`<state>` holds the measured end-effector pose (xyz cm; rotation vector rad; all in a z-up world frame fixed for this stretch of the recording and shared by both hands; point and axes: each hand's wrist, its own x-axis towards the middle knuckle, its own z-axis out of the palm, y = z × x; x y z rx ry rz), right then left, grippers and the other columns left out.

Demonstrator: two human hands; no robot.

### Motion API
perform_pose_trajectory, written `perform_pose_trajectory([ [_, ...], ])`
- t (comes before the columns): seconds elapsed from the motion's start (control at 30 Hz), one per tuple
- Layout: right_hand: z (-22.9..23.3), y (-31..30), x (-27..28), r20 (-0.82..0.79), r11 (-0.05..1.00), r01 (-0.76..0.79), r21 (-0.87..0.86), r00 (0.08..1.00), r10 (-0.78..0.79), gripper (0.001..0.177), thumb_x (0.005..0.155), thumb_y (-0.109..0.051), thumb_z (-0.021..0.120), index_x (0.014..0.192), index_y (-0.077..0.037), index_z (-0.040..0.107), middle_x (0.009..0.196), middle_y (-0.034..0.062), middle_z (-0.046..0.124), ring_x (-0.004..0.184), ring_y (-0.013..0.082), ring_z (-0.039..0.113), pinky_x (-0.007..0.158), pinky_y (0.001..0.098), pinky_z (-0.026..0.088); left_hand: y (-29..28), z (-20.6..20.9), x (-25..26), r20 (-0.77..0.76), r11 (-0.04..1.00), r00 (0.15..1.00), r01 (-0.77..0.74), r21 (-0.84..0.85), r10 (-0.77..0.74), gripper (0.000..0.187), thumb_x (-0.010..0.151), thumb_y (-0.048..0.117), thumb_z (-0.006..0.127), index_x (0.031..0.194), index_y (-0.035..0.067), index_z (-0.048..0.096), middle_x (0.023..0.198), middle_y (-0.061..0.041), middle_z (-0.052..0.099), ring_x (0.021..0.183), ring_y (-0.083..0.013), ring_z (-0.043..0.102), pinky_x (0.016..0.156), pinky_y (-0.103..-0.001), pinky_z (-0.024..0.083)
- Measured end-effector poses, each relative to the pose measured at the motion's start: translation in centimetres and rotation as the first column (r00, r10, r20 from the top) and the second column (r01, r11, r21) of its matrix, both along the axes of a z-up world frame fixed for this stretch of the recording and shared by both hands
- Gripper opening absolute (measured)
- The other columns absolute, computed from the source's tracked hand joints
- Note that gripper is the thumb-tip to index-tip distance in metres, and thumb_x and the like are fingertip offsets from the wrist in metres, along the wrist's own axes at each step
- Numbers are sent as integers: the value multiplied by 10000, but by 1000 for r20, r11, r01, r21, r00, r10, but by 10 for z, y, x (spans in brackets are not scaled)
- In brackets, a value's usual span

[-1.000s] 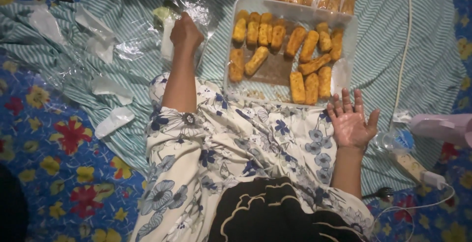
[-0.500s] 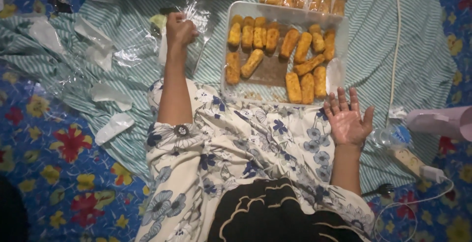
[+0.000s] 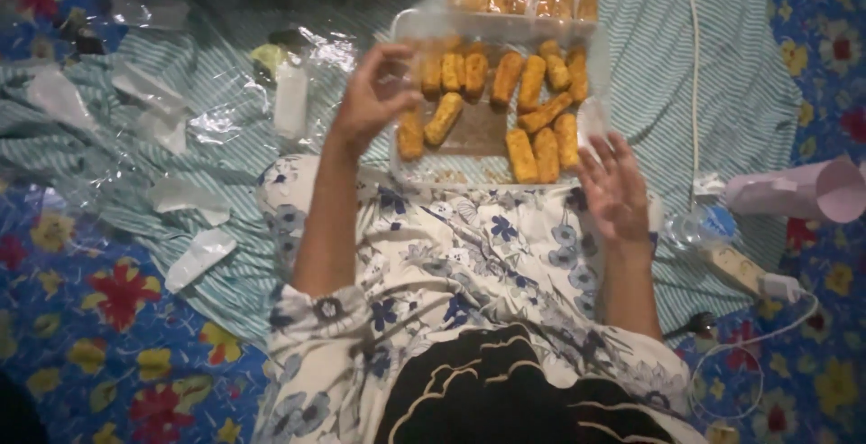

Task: Wrapping individual fried food items in small plastic sheets for packaging.

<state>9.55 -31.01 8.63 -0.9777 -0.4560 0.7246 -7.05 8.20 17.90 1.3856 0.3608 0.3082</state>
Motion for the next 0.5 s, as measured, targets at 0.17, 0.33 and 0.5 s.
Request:
perform_pose_trajectory([
  [0.17, 30, 61, -2, -133, 980, 116, -160, 981, -138, 653, 929, -359, 638, 1512, -178, 404, 1528, 108, 483, 1362, 308, 543, 1118, 411, 500, -64, -54, 20, 238, 987, 960, 160, -27, -149, 660, 764, 76, 913, 1347, 129, 609, 1184, -24, 646, 1076, -120, 600, 966, -311, 563],
  [0.33, 47, 94, -5, -21, 976, 194, -100, 980, -197, 637, 946, -202, 712, 1494, -176, 388, 1486, 108, 501, 1219, 233, 640, 999, 339, 600, -93, -86, 35, 179, 959, 947, 281, -48, -268, 691, 720, 115, 967, 1314, 159, 617, 1091, 1, 626, 996, -98, 622, 855, -269, 595],
  [0.5, 7, 89, 7, 72, 899, 350, -263, 936, -344, 421, 935, -83, 747, 1297, -137, 540, 1146, 77, 645, 952, 218, 729, 733, 245, 639, -95, -85, 29, 93, 938, 953, 300, -172, -287, 712, 649, 70, 990, 1260, 124, 629, 964, 34, 559, 877, -55, 603, 796, -183, 597],
])
